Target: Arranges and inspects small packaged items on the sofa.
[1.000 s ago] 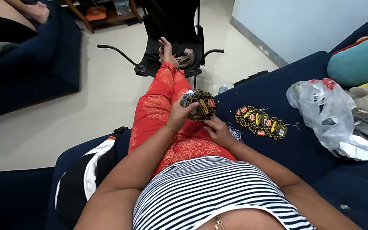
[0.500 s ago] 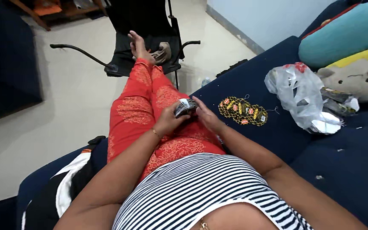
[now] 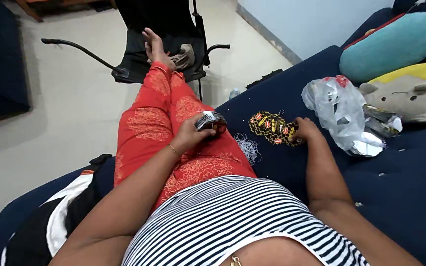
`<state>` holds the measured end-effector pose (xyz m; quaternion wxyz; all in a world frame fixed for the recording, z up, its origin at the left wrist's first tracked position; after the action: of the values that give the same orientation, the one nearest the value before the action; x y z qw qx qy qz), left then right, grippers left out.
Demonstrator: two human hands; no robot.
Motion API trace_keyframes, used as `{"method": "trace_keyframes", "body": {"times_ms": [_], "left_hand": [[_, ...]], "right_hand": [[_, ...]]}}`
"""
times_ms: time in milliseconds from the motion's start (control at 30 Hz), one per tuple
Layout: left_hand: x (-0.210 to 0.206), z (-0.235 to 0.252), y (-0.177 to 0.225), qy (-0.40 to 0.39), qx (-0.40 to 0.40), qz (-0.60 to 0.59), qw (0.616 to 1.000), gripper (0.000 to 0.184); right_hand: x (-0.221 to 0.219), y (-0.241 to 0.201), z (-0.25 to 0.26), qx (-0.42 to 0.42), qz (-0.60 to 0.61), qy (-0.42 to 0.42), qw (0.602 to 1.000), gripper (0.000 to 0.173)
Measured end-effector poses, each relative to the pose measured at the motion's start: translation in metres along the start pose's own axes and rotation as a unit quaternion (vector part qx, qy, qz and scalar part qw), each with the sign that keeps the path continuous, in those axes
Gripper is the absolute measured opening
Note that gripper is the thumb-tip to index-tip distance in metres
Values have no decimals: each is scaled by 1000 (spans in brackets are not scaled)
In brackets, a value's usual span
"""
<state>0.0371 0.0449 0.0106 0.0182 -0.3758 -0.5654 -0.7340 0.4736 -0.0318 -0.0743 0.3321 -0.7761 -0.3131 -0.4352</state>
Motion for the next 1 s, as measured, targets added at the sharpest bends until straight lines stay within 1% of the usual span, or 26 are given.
{"method": "trace_keyframes", "body": {"times_ms": [167, 233, 267, 333, 400, 433, 467, 533, 567, 600, 633, 667, 700, 733, 800, 833, 933, 1000], "left_hand": [[2, -1, -3, 5, 6, -9, 1000, 41], [1, 0, -4, 8, 1, -17, 1000, 41], [1, 1, -5, 9, -2, -20, 1000, 41], [2, 1, -5, 10, 3, -26, 1000, 41], [3, 0, -6, 12, 6, -29, 999, 42], [4, -1, -7, 13, 9, -32, 999, 42], [4, 0, -8, 15, 13, -36, 999, 42], [5, 0, -11, 25, 28, -54, 998, 45], [5, 1, -15, 35, 34, -69, 996, 45], [5, 1, -18, 44, 42, -87, 994, 46], [5, 1, -21, 51, 56, -104, 992, 47], [5, 1, -22, 57, 69, -116, 989, 48], [6, 0, -23, 65, 78, -126, 987, 49], [7, 0, -25, 73, 85, -134, 985, 49], [8, -1, -28, 91, 90, -150, 980, 49], [9, -2, -29, 98, 93, -162, 977, 49], [10, -3, -27, 102, 101, -172, 975, 51], [9, -3, -22, 91, 84, -149, 981, 50]], "right_hand": [[36, 4, -15, 7, 33, 55, 998, 41], [45, 4, -19, 24, 39, 69, 997, 29], [49, 2, -20, 34, 46, 68, 996, 26], [59, -6, -27, 71, 104, 65, 990, 26], [67, -17, -36, 137, 203, 52, 968, 32], [69, -24, -42, 169, 281, 44, 944, 37], [70, -32, -47, 195, 369, 36, 908, 44], [64, -53, -57, 246, 520, 17, 818, 64], [56, -68, -60, 272, 561, -8, 781, 77], [45, -85, -63, 292, 581, -38, 759, 88], [30, -104, -66, 303, 593, -73, 743, 92], [14, -123, -69, 306, 606, -109, 726, 92], [-3, -140, -71, 296, 622, -141, 711, 84], [-19, -156, -74, 280, 637, -168, 698, 71], [-47, -184, -80, 240, 668, -189, 678, 42], [-57, -195, -83, 225, 679, -184, 674, 34], [-76, -217, -91, 212, 687, -158, 677, 29], [-82, -225, -96, 201, 689, -144, 681, 28]]}}
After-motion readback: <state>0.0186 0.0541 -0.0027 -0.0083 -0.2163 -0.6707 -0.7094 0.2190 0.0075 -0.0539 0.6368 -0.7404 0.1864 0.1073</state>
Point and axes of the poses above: each hand's wrist, its own z-axis towards the middle knuckle, its own x-axis out of the back of the hand, y = z × x, the point moved 6 cm from there along z, towards the middle knuckle, and after that the axes turned 4 degrees about z, right-handed, at the moved point
